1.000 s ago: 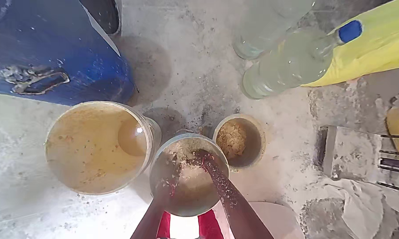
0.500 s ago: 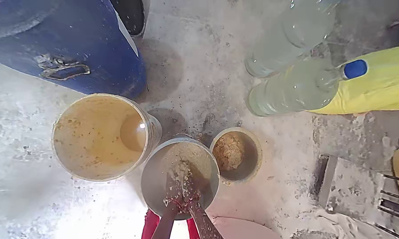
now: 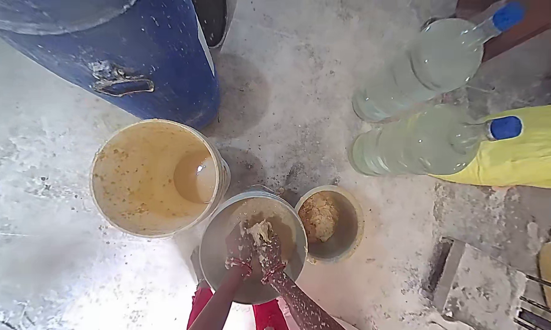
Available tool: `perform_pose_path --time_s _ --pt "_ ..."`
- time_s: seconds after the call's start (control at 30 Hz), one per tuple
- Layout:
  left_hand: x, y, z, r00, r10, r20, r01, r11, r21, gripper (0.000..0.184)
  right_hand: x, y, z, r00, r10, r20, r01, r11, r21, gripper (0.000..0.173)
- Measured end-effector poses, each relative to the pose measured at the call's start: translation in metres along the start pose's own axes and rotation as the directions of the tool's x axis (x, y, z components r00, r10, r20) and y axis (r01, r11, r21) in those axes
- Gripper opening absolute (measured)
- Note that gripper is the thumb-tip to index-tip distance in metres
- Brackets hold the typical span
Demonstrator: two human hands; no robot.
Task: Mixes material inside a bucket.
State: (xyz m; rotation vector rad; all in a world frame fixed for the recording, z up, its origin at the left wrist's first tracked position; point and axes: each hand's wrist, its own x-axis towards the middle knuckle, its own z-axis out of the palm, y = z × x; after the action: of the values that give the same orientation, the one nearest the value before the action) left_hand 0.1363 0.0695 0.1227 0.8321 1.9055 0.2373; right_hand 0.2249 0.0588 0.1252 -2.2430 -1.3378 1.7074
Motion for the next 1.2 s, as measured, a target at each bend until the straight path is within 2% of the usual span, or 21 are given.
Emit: perform_pose_path --time_s 0.03,0.1,0.13,0.2,0.27,0.33,0.37,0.4,0.47,0.53,0.6,0.67,0.73,0.8,0.9,0.97,1.03,1.1,1.2 --pt "0.003 -0.002 -0.003 1.0 -0.002 0.003 0.002 1.0 0.028 0.039 0.004 -0.002 -0.003 1.0 0.016 -0.02 -0.017 0.999 -0.042 0.048" --pt "0.008 -0.022 -0.008 0.998 0.023 0.058 -0.027 0.997 0.069 0.04 0.006 -0.014 -0.02 0.997 0.015 0.074 0.003 0.972 -0.237 0.05" --pt "0.012 -0.035 -0.011 0.99 0.024 0.136 -0.043 0.989 0.14 0.043 0.007 -0.022 -0.029 0.989 -0.016 0.149 0.06 0.952 -0.299 0.052" --pt "0.025 -0.037 -0.022 0.972 0.037 0.23 -0.104 0.953 0.283 0.05 0.027 -0.027 -0.031 0.961 -0.229 0.154 0.268 0.904 -0.333 0.051" --pt "0.041 -0.027 -0.032 0.937 -0.024 0.348 -0.134 0.897 0.421 0.053 0.055 -0.041 -0.039 0.91 -0.283 0.302 0.387 0.839 -0.381 0.055" --pt "0.056 -0.038 -0.026 0.942 0.015 0.335 -0.188 0.85 0.492 0.05 0.083 -0.052 -0.046 0.875 -0.167 0.454 0.405 0.766 -0.499 0.063" --pt "0.059 -0.036 -0.028 0.936 -0.024 0.352 -0.169 0.846 0.506 0.05 0.1 -0.052 -0.044 0.868 -0.071 0.492 0.38 0.733 -0.564 0.066" --pt "0.064 -0.037 -0.028 0.931 -0.049 0.361 -0.152 0.848 0.507 0.05 0.115 -0.046 -0.042 0.866 0.016 0.5 0.336 0.723 -0.604 0.067" --pt "0.071 -0.047 -0.021 0.923 -0.116 0.368 -0.104 0.843 0.528 0.052 0.133 -0.015 -0.037 0.903 0.102 0.416 0.191 0.774 -0.604 0.06" --pt "0.073 -0.052 -0.019 0.887 -0.233 0.398 -0.033 0.828 0.559 0.05 0.129 0.001 -0.043 0.947 0.157 0.281 0.023 0.838 -0.545 0.05" --pt "0.076 -0.06 -0.018 0.851 -0.316 0.419 0.016 0.814 0.581 0.047 0.119 0.02 -0.043 0.96 0.205 0.192 -0.089 0.871 -0.484 0.046" --pt "0.08 -0.071 -0.009 0.86 -0.308 0.406 0.01 0.807 0.591 0.044 0.11 0.04 -0.039 0.958 0.226 0.177 -0.15 0.919 -0.365 0.046" --pt "0.078 -0.083 0.002 0.875 -0.321 0.362 0.079 0.832 0.548 0.044 0.09 0.05 -0.035 0.934 0.32 0.157 -0.271 0.924 -0.268 0.045" --pt "0.068 -0.077 -0.002 0.848 -0.355 0.393 0.152 0.873 0.463 0.043 0.063 0.058 -0.03 0.923 0.37 0.103 -0.344 0.917 -0.203 0.046" --pt "0.054 -0.081 0.002 0.828 -0.35 0.438 0.207 0.917 0.34 0.042 0.026 0.07 -0.011 0.952 0.305 0.016 -0.305 0.951 0.051 0.042" --pt "0.038 -0.086 0.006 0.819 -0.329 0.471 0.186 0.928 0.324 0.049 0.01 0.065 0.009 0.96 0.28 -0.02 -0.278 0.958 0.073 0.039" --pt "0.012 -0.083 0.005 0.842 -0.323 0.433 0.219 0.937 0.273 0.053 -0.003 0.054 0.031 0.956 0.287 -0.056 -0.274 0.945 0.177 0.037" --pt "-0.01 -0.074 0.0 0.857 -0.343 0.386 0.263 0.933 0.245 0.05 -0.014 0.044 0.043 0.957 0.289 0.031 -0.286 0.917 0.277 0.044" --pt "-0.022 -0.058 -0.009 0.824 -0.366 0.433 0.23 0.913 0.336 0.05 -0.049 0.044 0.044 0.969 0.218 0.112 -0.242 0.925 0.292 0.045"
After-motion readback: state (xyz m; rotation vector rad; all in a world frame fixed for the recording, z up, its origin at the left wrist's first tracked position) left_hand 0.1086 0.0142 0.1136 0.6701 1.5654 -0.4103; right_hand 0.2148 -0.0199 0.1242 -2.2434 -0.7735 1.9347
